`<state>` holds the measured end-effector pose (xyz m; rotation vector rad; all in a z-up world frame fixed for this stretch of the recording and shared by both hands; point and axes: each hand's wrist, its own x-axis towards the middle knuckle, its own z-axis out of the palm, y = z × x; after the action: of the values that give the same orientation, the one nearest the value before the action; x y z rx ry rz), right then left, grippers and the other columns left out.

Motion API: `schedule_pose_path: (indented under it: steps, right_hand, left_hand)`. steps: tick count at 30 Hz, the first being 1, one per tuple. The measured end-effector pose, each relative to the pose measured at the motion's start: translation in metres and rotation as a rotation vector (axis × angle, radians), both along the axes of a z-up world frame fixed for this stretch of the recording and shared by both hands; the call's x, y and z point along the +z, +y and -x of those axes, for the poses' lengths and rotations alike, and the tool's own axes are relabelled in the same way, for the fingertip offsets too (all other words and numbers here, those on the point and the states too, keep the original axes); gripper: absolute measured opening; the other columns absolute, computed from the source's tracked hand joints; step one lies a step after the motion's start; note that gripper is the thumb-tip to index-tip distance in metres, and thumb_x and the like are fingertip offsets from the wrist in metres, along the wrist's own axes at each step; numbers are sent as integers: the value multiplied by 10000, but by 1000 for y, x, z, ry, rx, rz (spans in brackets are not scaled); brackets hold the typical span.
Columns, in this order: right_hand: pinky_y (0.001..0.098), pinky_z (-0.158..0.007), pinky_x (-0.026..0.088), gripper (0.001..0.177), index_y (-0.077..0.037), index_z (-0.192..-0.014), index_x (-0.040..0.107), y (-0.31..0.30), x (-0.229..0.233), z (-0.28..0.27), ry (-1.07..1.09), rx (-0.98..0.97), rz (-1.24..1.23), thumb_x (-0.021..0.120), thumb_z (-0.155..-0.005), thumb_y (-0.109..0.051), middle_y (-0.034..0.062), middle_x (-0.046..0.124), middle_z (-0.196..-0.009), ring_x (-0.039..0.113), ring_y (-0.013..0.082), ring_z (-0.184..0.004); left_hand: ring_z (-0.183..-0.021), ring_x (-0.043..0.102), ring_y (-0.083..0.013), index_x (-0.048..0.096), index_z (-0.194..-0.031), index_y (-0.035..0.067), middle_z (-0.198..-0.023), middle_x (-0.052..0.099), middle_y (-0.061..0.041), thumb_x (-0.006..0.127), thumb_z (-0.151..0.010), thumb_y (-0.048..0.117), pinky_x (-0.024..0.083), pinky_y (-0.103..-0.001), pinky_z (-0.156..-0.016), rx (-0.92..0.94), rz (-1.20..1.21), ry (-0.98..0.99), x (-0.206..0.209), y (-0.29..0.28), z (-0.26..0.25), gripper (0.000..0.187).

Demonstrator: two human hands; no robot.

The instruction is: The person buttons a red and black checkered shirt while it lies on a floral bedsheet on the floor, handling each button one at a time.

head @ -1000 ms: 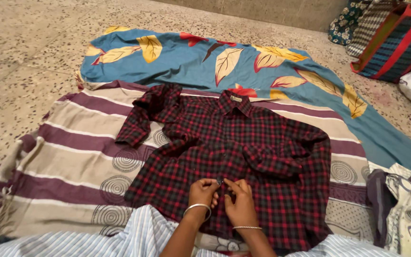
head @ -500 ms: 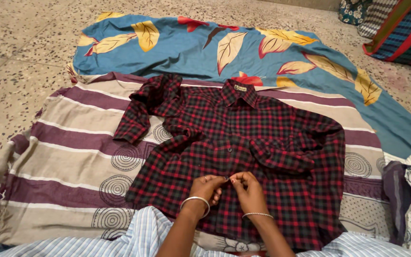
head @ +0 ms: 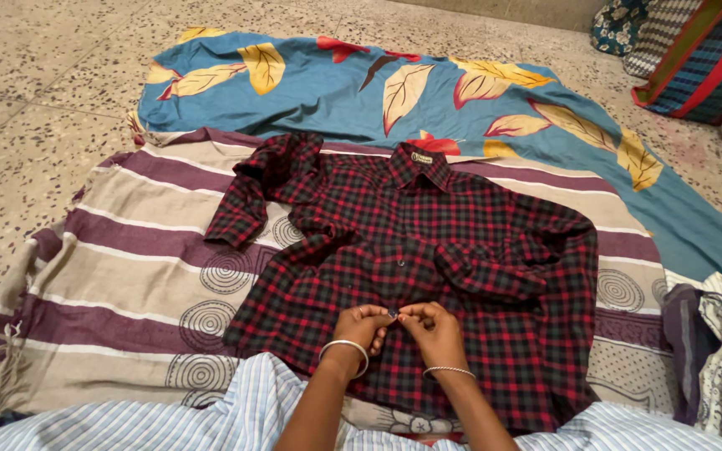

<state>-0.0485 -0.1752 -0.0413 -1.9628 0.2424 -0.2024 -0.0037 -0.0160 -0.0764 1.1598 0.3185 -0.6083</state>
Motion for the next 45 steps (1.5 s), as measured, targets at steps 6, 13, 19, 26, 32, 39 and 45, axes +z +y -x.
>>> schedule_pose_path:
  steps: [6, 13, 19, 26, 32, 39, 45]
  right_hand:
    - [249, -629, 490, 107, -32, -872, 802, -3, -6, -1, -24, 13, 28, 797, -799, -111, -1, 688, -772, 583, 74, -678]
    - [234, -590, 476, 96, -25, -838, 777, 3, 0, -1, 40, -44, 47, 790, -804, -114, -14, 649, -725, 553, 59, -629]
    - [238, -580, 469, 86, -20, -831, 770, 5, 3, -2, 53, -55, 30, 781, -809, -103, -8, 649, -714, 551, 56, -623]
    - [235, -583, 482, 95, -22, -841, 762, 7, 10, -1, 74, -85, 47, 787, -804, -106, -11, 667, -690, 571, 58, -618]
    - [232, -575, 473, 102, -26, -853, 765, 6, 5, -2, 40, -90, 27, 790, -803, -111, -21, 662, -684, 563, 50, -618]
    - [224, -555, 438, 94, -41, -865, 782, 2, 3, -2, 57, -26, -2, 794, -818, -122, -38, 627, -672, 519, 39, -605]
    - [220, -561, 430, 79, -36, -859, 773, 1, -1, -2, 39, 6, -58, 785, -822, -105, -46, 618, -684, 510, 34, -612]
  left_hand:
    - [-433, 512, -113, 682, -960, 46, -604, 607, -27, 718, -898, 91, 394, -257, -404, -2, 6, -33, -5, 0, 2, 85]
    - [-439, 522, -125, 659, -970, 37, -610, 604, -37, 706, -905, 100, 413, -269, -414, -22, 21, -55, -6, 0, 1, 102]
    - [-444, 522, -119, 666, -954, 41, -611, 606, -34, 714, -898, 90, 406, -263, -415, -22, 11, -50, -1, 2, 4, 89]
    - [-458, 528, -94, 705, -926, 33, -626, 617, -17, 729, -899, 103, 408, -242, -425, -57, -22, -76, 10, 5, 7, 79]
    - [-461, 533, -94, 708, -965, 19, -634, 623, -23, 733, -895, 95, 407, -242, -425, -57, -45, -82, 22, 5, 11, 106]
    - [-461, 534, -111, 679, -1028, 33, -644, 631, -41, 732, -892, 80, 418, -252, -431, 34, 37, -87, 26, 5, 15, 153]
    - [-465, 532, -103, 689, -1017, 32, -642, 620, -28, 726, -899, 78, 421, -246, -432, 28, 53, -115, 11, 4, 11, 132]
